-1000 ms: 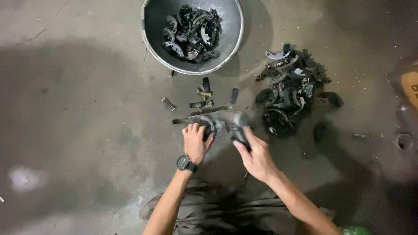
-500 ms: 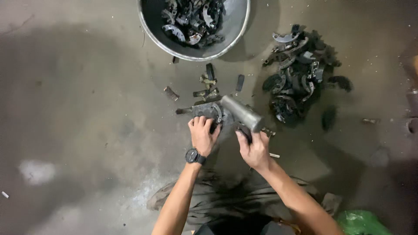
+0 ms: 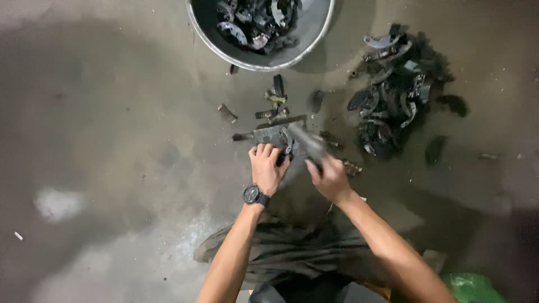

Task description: Disassembling motorcycle brake shoes and removing pins using a hammer and a small metal block on the floor.

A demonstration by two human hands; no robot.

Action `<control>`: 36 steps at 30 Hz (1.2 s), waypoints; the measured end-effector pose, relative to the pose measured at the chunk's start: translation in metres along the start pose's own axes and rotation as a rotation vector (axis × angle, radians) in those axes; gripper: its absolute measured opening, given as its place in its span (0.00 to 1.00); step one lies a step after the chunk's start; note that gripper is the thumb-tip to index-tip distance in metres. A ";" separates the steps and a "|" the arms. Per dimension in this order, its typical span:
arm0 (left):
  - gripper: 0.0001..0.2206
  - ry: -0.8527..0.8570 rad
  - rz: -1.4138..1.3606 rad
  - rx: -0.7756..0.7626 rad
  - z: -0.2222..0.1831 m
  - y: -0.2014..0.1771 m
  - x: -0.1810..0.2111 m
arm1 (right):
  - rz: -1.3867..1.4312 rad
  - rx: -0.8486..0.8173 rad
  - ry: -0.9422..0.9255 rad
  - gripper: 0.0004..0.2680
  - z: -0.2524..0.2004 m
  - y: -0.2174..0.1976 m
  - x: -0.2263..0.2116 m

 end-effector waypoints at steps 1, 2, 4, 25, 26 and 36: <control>0.12 0.003 0.002 0.008 0.000 0.001 -0.001 | -0.001 0.003 -0.009 0.19 0.012 -0.006 -0.005; 0.12 -0.006 0.009 0.004 0.000 0.004 -0.003 | -0.009 -0.093 0.125 0.19 0.023 -0.004 0.001; 0.12 -0.025 0.021 -0.018 -0.005 0.006 -0.005 | -0.006 -0.198 0.274 0.20 0.035 -0.007 -0.009; 0.12 0.000 -0.084 0.066 -0.009 -0.008 -0.005 | 0.088 0.112 0.097 0.06 0.007 -0.011 0.017; 0.12 0.018 -0.077 0.063 -0.009 -0.006 -0.005 | 0.073 0.019 0.086 0.09 0.008 -0.003 0.022; 0.10 -0.023 -0.044 0.087 0.002 -0.008 -0.001 | -0.096 0.030 0.231 0.11 0.023 -0.018 -0.024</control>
Point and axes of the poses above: each hand's wrist, its own z-axis towards the middle knuckle, its own y-axis out of the palm, x = y × z, the point moved 7 cm from there along z, towards the middle knuckle, and after that the axes turned 10 degrees about z, right-handed, at the moved point
